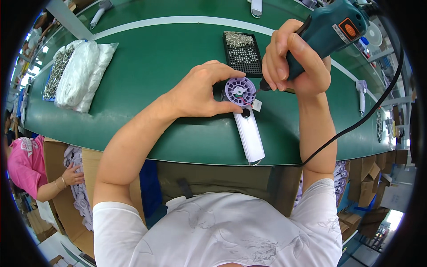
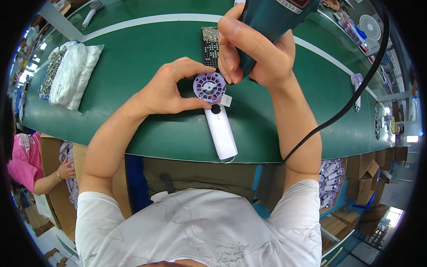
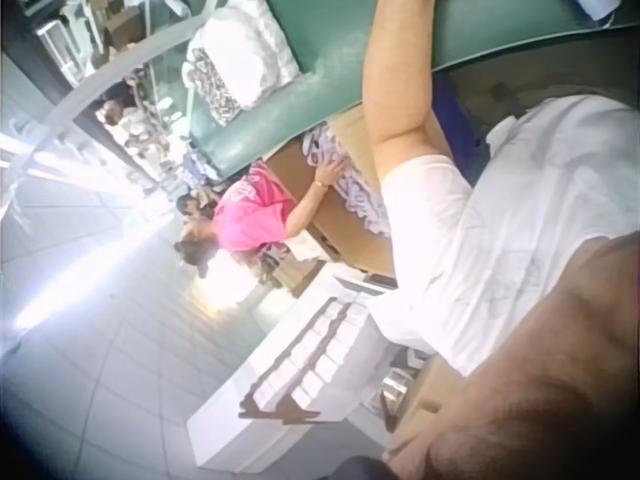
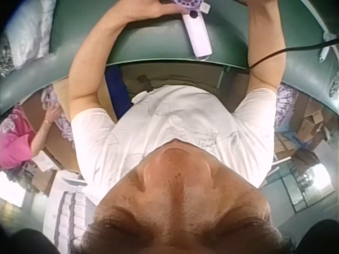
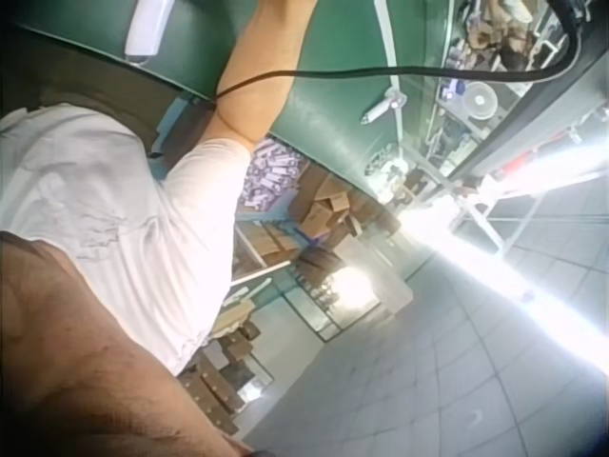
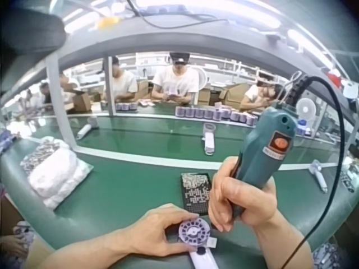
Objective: Assembling a handheld fan by fastening components with an electric screwdriver and organizing screws.
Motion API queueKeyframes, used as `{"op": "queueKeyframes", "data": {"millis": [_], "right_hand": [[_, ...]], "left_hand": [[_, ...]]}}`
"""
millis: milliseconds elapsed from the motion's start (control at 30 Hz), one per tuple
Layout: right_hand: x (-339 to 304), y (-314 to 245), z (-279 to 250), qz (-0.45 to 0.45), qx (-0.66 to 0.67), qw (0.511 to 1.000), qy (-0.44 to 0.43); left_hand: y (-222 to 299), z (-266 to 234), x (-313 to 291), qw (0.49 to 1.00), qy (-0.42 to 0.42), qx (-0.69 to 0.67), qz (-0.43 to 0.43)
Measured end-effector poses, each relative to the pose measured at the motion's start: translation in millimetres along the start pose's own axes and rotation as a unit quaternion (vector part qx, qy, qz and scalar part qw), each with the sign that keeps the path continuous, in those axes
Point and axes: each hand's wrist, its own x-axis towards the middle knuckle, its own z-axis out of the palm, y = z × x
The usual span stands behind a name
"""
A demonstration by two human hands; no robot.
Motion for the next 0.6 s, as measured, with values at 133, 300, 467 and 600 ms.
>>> {"op": "queueKeyframes", "data": {"millis": [133,300,467,600], "right_hand": [[0.5,-1.2,0.8,-0.007,-0.007,1.000,-0.007],[-0.3,-3.2,5.5,-0.005,-0.015,1.000,0.006],[-1.3,-4.0,6.2,-0.004,-0.041,0.999,0.003],[-2.0,-4.3,7.5,-0.011,-0.048,0.999,0.008]], "left_hand": [[1.3,-0.5,0.7,1.000,-0.001,0.003,-0.002],[2.0,-1.1,0.5,1.000,-0.003,0.013,0.009],[5.1,-4.1,1.3,0.999,-0.028,0.003,0.036],[2.5,-1.1,-2.4,0.996,-0.025,0.050,0.062]]}}
